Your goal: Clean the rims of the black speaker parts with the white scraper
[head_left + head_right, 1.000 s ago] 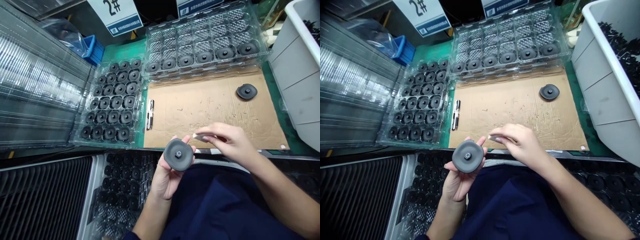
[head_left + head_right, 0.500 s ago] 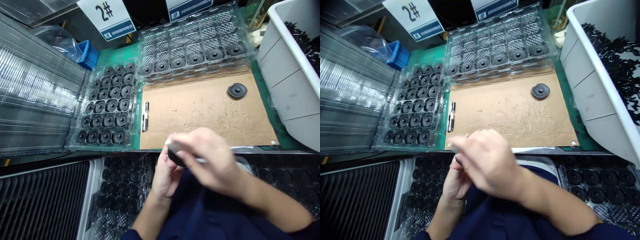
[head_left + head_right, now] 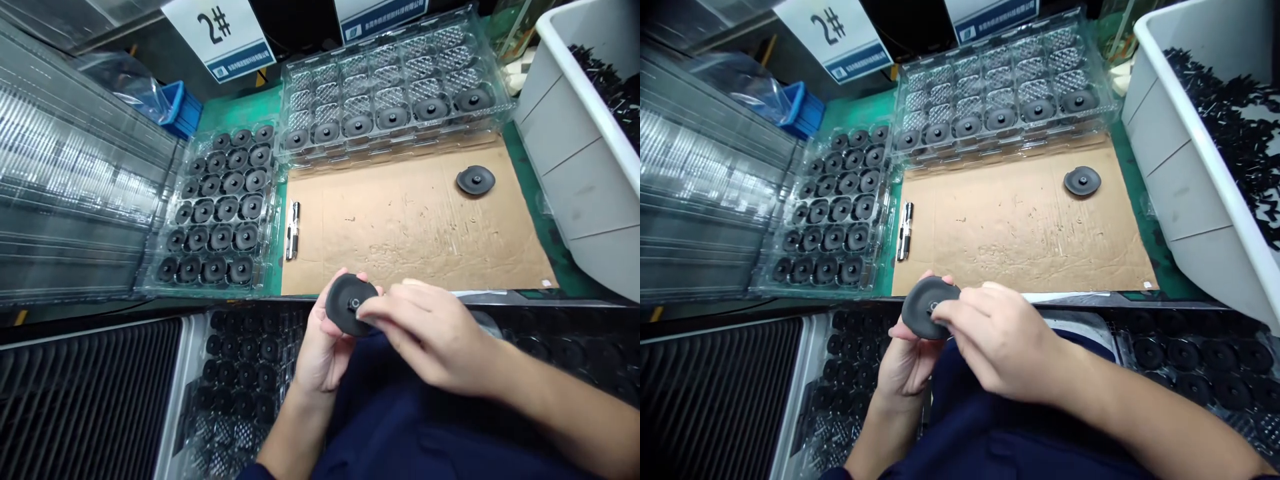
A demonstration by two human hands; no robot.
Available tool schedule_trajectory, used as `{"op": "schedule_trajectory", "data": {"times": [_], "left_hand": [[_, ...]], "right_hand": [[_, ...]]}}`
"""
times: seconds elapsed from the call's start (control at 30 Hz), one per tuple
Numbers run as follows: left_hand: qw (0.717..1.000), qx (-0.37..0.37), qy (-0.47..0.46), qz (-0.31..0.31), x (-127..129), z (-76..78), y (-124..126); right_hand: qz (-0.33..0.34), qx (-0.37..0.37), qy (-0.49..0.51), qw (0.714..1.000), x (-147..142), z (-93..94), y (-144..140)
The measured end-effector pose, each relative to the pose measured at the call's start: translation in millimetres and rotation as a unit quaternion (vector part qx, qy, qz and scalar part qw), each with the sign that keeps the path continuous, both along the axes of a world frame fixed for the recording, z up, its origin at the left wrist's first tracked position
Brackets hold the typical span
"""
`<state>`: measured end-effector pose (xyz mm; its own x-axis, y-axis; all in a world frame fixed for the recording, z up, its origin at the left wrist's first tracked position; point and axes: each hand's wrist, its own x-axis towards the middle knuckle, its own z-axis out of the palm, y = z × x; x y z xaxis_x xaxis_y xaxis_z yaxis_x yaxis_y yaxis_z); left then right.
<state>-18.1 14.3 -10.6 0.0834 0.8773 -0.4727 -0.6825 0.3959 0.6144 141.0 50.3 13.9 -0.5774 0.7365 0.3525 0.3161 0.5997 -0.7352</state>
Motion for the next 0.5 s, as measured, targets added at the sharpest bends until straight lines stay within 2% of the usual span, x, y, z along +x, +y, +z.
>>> {"op": "schedule_trajectory", "data": {"times": [0.1,0.17,0.23,0.27,0.33,0.43,0.5], "left_hand": [[1.0,-0.014,-0.023,-0.012,-1,-2.2,-1],[0.999,-0.028,-0.04,-0.022,-1,-0.7,-2],[0.998,-0.034,-0.049,-0.028,-1,2.8,-2],[0.997,-0.035,-0.054,-0.034,-1,4.7,-2],[0.996,-0.032,-0.071,-0.053,-3,7.4,-4],[0.992,-0.021,-0.105,-0.069,-4,6.5,-5],[0.99,-0.017,-0.123,-0.069,-4,3.6,-5]], "right_hand": [[-0.061,0.036,-0.069,0.995,6,3.7,6],[-0.04,0.088,-0.047,0.994,4,2.6,17],[-0.005,0.077,0.017,0.997,2,-4.0,28],[-0.006,0.039,0.046,0.998,2,-9.4,32],[-0.053,-0.073,0.072,0.993,6,-23.0,34],[-0.155,-0.212,0.072,0.962,20,-46.6,22],[-0.183,-0.297,0.067,0.935,30,-60.8,7]]}}
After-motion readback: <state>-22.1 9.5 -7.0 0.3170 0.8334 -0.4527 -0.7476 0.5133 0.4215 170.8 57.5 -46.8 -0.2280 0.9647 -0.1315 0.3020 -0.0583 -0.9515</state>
